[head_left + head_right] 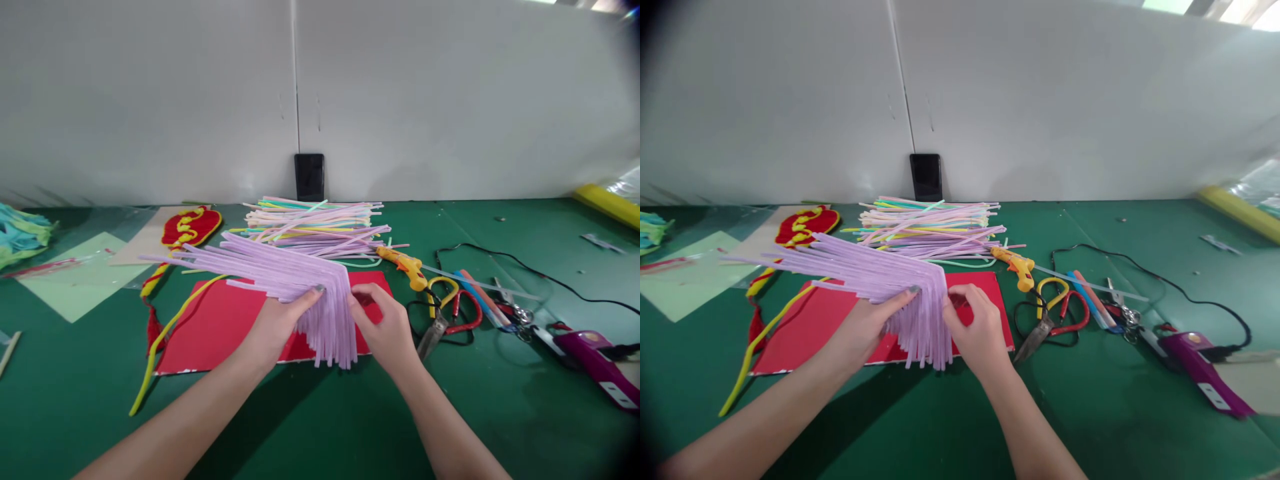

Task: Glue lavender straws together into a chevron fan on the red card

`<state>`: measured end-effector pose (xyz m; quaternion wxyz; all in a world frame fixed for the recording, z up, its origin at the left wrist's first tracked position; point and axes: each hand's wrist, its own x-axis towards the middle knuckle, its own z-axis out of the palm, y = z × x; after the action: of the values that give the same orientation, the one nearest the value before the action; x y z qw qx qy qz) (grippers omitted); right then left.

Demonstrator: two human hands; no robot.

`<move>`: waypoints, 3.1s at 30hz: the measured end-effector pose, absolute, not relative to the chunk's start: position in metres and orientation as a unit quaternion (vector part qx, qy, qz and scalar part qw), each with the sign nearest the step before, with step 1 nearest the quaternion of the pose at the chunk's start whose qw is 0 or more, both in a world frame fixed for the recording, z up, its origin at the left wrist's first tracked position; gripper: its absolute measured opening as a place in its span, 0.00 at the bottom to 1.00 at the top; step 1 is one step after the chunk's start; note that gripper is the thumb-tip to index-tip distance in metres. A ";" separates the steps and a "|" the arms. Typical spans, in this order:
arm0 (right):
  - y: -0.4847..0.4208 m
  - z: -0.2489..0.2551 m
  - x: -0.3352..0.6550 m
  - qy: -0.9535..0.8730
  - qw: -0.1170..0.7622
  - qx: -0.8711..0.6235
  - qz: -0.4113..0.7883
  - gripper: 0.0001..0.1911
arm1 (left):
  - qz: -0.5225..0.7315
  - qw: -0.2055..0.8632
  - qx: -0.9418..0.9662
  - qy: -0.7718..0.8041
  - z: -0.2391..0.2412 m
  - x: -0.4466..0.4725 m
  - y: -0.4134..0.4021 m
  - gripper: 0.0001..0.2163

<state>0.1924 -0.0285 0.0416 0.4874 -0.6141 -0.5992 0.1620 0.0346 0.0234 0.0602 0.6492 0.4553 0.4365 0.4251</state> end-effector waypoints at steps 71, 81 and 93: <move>-0.021 0.024 0.197 -0.643 0.439 -0.596 0.198 0.16 | 0.487 0.643 0.363 0.467 0.055 0.016 0.048 0.19; -0.011 -0.024 0.200 -0.639 0.246 -0.729 0.021 0.26 | 0.242 0.377 0.687 0.572 0.044 -0.006 0.044 0.18; -0.017 -0.018 0.212 -0.681 0.196 -0.704 0.034 0.28 | 0.203 0.117 0.774 0.589 0.005 -0.051 0.007 0.25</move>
<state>0.2115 -0.0172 -0.0181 0.1963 -0.7043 -0.6814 0.0335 -0.0513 0.0066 0.0054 0.1171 0.7735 0.5887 0.2033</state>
